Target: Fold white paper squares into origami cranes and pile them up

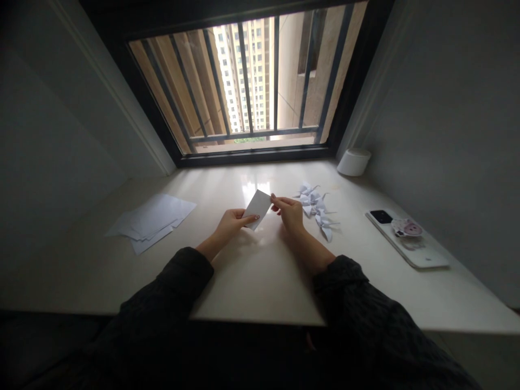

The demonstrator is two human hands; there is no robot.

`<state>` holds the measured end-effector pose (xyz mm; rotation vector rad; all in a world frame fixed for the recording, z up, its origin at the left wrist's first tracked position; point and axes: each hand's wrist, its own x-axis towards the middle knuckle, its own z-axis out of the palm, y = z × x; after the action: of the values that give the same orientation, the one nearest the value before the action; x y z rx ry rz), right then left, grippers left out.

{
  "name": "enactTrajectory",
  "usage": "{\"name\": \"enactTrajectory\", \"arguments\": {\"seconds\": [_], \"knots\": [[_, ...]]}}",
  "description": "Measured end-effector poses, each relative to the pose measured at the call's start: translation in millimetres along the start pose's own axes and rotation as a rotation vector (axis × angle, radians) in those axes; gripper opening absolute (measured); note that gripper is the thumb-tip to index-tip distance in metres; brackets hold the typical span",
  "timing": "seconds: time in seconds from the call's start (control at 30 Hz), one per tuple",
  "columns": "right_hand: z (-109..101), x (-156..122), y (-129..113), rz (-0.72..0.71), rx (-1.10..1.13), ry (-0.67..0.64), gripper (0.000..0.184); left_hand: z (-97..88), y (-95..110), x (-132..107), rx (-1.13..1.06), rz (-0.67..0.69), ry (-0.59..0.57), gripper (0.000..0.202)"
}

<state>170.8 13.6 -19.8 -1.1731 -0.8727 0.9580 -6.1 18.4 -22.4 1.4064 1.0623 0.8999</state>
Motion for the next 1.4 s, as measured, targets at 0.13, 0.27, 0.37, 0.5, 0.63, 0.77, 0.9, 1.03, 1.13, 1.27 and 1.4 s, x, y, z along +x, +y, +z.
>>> {"name": "enactTrajectory", "arguments": {"seconds": [0.13,0.27,0.37,0.5,0.63,0.77,0.9,1.03,1.13,1.27,1.4], "knots": [[1,2,4,-0.059,-0.099,-0.018,0.039,-1.7,0,0,0.032,0.033,0.013,0.042],[2,3,7,-0.090,-0.186,-0.144,0.046,-3.9,2,-2,0.163,0.072,0.056,0.040],[2,2,8,-0.121,-0.269,-0.218,0.044,-6.5,4,-4,0.289,0.127,0.100,0.039],[0,0,7,-0.157,-0.353,-0.255,0.043,-10.8,4,-4,0.349,0.203,0.209,0.037],[0,-3,7,-0.118,-0.396,-0.354,0.042,-15.3,3,1,0.143,0.239,0.282,0.035],[2,-8,9,-0.101,-0.464,-0.429,0.037,-17.2,4,4,-0.048,0.259,0.296,0.033],[5,-13,9,-0.054,-0.327,-0.310,0.035,-13.2,5,1,-0.085,0.218,0.228,0.036],[9,-18,7,-0.003,-0.258,-0.281,0.035,-7.5,4,-2,-0.069,0.203,0.136,0.033],[12,-22,5,0.009,-0.246,-0.287,0.034,-6.5,2,-2,-0.039,0.190,0.147,0.032],[14,-24,5,-0.004,-0.244,-0.297,0.033,-6.7,2,-2,-0.006,0.093,0.202,0.035],[15,-23,5,-0.050,-0.242,-0.308,0.032,-7.8,5,0,-0.078,0.037,0.248,0.038]]}}
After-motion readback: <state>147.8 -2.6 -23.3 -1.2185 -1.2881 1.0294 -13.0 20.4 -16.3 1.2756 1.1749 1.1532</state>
